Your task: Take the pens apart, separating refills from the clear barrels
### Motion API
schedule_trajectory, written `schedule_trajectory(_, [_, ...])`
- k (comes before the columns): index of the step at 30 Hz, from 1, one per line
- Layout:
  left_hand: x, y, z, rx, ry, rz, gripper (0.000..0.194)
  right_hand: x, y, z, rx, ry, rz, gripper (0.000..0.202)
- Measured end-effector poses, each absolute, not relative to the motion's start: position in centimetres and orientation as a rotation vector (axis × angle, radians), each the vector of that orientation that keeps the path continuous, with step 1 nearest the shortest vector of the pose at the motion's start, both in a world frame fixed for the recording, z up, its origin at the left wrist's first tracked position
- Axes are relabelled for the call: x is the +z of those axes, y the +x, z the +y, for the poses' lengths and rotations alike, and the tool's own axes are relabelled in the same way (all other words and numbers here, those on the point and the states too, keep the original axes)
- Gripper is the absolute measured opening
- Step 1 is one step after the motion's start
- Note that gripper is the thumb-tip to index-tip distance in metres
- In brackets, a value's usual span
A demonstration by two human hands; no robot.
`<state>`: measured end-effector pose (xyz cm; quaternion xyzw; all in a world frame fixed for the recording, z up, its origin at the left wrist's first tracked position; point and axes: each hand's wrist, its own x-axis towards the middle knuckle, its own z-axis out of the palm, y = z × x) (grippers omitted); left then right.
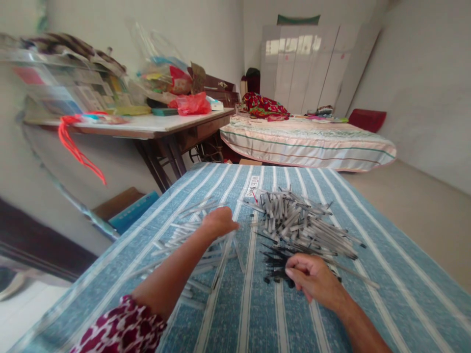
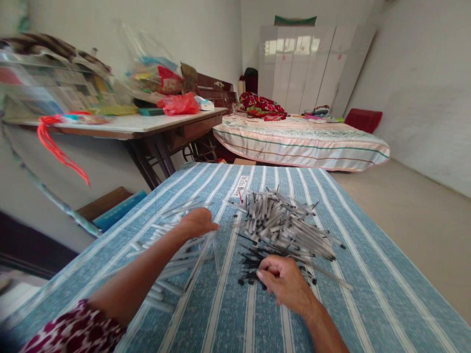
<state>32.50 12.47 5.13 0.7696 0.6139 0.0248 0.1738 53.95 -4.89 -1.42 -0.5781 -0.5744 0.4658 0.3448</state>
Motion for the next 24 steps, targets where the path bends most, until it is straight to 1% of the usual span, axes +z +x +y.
schedule_trajectory(3, [4.9,33.9,12.9,0.08,2.396,1.774,0.021,-1.3,54.0,-4.9,1.223,-1.475,-1.475,0.017])
schedule_trajectory(8, [3.3,37.4,13.6,0.068,2.694,1.546,0.023,-1.4,54.1,-4.8,1.234,-1.455,-1.453,0.016])
schedule_trajectory(11, [1.8,39.1,14.7,0.043,2.798,1.399,0.025,-1.6,54.2,-4.7,1.221,-1.467,-1.446,0.015])
schedule_trajectory(15, [0.5,39.9,16.3,0.065,2.831,1.32,0.027,-1.6,54.5,-4.5,1.211,-1.471,-1.422,0.014])
schedule_trajectory(18, [0.6,39.4,16.5,0.172,2.809,1.278,0.024,-1.5,54.6,-4.4,1.217,-1.461,-1.402,0.014])
schedule_trajectory(21, [1.5,38.5,15.7,0.356,2.741,1.227,0.012,-1.3,54.6,-4.5,1.205,-1.452,-1.386,0.015])
schedule_trajectory(24, [2.7,37.6,13.7,0.593,2.609,1.176,0.012,-1.2,54.6,-4.6,1.158,-1.441,-1.38,0.016])
